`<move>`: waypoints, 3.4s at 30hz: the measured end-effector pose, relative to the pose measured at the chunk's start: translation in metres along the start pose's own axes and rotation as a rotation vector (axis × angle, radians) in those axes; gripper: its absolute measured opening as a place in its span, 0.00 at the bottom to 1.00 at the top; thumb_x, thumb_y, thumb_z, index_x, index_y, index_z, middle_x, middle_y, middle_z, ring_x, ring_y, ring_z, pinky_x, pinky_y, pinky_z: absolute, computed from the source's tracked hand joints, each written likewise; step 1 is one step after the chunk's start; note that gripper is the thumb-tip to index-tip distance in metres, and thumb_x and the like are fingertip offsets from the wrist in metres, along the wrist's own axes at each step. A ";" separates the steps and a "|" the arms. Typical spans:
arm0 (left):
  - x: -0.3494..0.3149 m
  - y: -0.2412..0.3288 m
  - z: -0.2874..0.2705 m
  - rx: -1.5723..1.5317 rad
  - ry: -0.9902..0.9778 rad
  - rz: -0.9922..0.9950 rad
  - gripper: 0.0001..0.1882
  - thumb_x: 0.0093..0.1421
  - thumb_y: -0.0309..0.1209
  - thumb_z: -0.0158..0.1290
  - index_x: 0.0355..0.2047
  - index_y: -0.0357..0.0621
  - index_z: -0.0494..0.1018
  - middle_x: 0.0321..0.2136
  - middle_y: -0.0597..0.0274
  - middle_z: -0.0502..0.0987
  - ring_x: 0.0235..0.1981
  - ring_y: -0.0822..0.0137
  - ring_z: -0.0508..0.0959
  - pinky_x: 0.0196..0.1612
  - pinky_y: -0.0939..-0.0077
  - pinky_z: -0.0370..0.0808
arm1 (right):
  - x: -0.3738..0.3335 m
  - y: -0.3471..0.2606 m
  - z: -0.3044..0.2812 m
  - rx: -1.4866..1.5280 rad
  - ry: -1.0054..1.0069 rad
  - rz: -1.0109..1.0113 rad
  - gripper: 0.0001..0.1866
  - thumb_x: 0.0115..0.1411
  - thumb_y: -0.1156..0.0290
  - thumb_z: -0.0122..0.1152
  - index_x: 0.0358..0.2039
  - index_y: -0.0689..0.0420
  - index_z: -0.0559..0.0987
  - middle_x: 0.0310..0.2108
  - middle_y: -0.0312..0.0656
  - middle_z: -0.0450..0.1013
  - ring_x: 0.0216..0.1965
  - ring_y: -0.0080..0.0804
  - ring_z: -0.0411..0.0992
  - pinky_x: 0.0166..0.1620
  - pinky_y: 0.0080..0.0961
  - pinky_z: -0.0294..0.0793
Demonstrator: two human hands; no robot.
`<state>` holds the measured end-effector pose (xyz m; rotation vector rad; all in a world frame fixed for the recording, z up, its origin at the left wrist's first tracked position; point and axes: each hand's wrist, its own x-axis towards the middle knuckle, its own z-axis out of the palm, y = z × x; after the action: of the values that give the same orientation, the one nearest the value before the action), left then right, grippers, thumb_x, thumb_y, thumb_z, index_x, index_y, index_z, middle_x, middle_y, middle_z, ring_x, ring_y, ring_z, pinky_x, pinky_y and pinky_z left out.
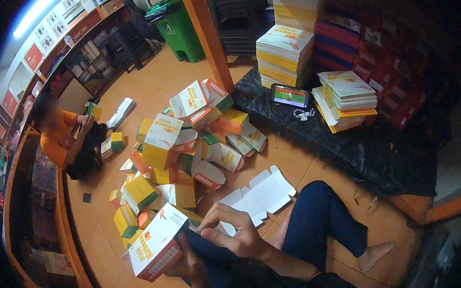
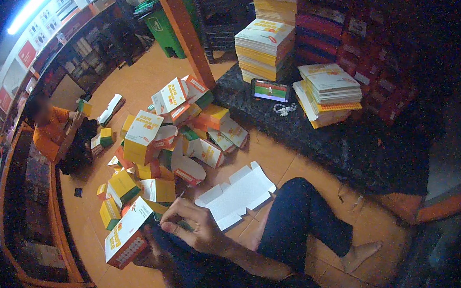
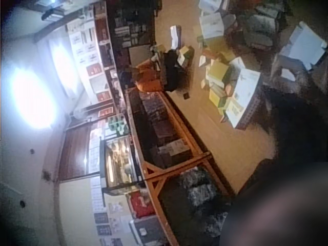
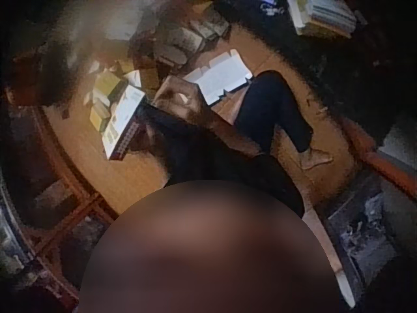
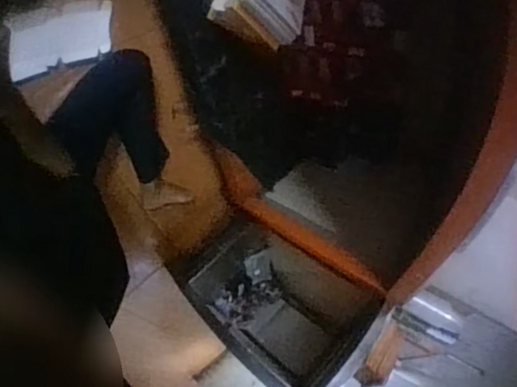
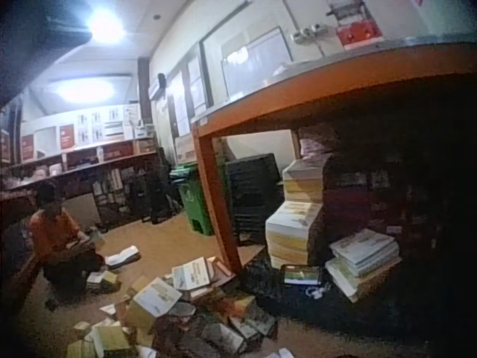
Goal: The person sits on the floor and folds flat paperboard pieces into small rectangular boxes. They fold the flaps and tuck them to form the box shape, then place the finished boxes into a growing pile. Another person in an orange shirt performs the same task nearby.
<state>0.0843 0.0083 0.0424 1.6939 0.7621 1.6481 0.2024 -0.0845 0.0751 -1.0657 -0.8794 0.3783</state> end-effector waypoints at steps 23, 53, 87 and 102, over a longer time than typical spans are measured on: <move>-0.020 -0.046 -0.046 0.471 -0.362 0.067 0.10 0.70 0.31 0.48 0.48 0.42 0.72 0.38 0.59 0.76 0.40 0.60 0.75 0.43 0.68 0.72 | -0.001 0.005 0.005 -0.018 0.042 -0.109 0.06 0.54 0.77 0.71 0.32 0.59 0.83 0.32 0.40 0.76 0.37 0.32 0.74 0.43 0.27 0.71; 0.024 -0.030 -0.048 0.121 -0.279 -0.153 0.14 0.68 0.28 0.52 0.52 0.40 0.70 0.47 0.59 0.76 0.48 0.63 0.76 0.51 0.70 0.73 | -0.001 0.020 0.014 -0.166 0.021 0.028 0.14 0.67 0.75 0.57 0.52 0.63 0.76 0.44 0.49 0.78 0.46 0.33 0.79 0.44 0.29 0.83; -0.007 -0.002 0.001 -0.510 -0.190 -0.801 0.17 0.63 0.22 0.56 0.52 0.37 0.71 0.45 0.56 0.77 0.48 0.64 0.77 0.54 0.72 0.74 | 0.006 0.030 0.004 -0.378 -0.099 -0.316 0.13 0.51 0.84 0.66 0.38 0.60 0.81 0.50 0.45 0.74 0.47 0.44 0.73 0.46 0.36 0.77; 0.015 -0.023 -0.025 -0.490 -0.697 -0.557 0.14 0.61 0.23 0.55 0.47 0.32 0.75 0.47 0.60 0.77 0.47 0.67 0.76 0.51 0.73 0.71 | 0.021 0.020 -0.044 -0.056 -0.108 0.138 0.28 0.66 0.57 0.54 0.63 0.57 0.67 0.60 0.48 0.64 0.65 0.42 0.59 0.66 0.37 0.58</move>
<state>0.0611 0.0356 0.0342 1.3819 0.3801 0.7022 0.2521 -0.0877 0.0582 -1.1698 -0.9194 0.5328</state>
